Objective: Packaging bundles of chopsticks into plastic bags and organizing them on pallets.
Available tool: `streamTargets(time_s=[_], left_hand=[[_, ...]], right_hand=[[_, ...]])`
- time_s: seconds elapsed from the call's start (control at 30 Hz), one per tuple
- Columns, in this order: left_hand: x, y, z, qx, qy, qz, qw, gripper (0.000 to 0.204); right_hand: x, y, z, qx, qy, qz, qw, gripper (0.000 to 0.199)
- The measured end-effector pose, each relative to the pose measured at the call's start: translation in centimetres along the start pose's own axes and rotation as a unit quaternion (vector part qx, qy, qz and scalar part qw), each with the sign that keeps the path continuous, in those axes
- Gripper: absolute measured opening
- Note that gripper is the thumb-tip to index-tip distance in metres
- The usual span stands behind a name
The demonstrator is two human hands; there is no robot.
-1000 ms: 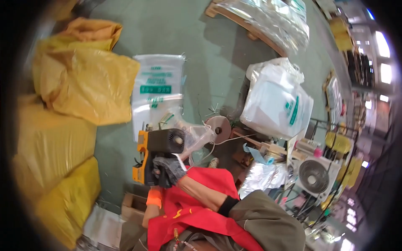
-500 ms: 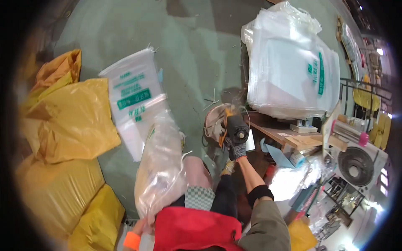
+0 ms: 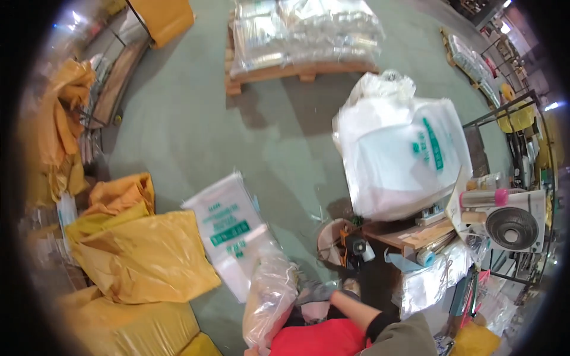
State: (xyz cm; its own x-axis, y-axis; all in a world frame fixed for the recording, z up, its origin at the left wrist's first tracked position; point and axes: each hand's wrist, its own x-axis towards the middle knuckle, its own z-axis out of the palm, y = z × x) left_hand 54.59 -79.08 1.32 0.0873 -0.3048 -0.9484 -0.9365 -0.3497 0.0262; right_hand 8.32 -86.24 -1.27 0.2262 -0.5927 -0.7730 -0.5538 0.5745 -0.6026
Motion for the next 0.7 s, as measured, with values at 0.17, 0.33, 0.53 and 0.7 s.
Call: streamTargets(time_s=[0.17,0.33,0.53,0.7], left_hand=[[5.0,17.1,-5.1,0.191,0.148,0.335,0.911,0.046],[-9.9,41.4,-19.8,0.021,0.076,0.155,0.985,0.048],[-14.0,57.7,-33.8,-0.119,0.090,0.168,0.974,0.052],[-16.6,73.1,-43.2,-0.181,0.090,0.267,0.942,0.042]], right_hand=[[9.9,1.6,-5.5,0.009,0.380,0.058,0.923,0.059],[5.9,1.2,-17.8,0.343,0.466,0.217,0.787,0.054],[-7.5,-10.3,-42.7,0.654,0.402,0.006,0.641,0.022],[-9.2,-13.1,-59.6,0.375,0.489,-0.054,0.786,0.028]])
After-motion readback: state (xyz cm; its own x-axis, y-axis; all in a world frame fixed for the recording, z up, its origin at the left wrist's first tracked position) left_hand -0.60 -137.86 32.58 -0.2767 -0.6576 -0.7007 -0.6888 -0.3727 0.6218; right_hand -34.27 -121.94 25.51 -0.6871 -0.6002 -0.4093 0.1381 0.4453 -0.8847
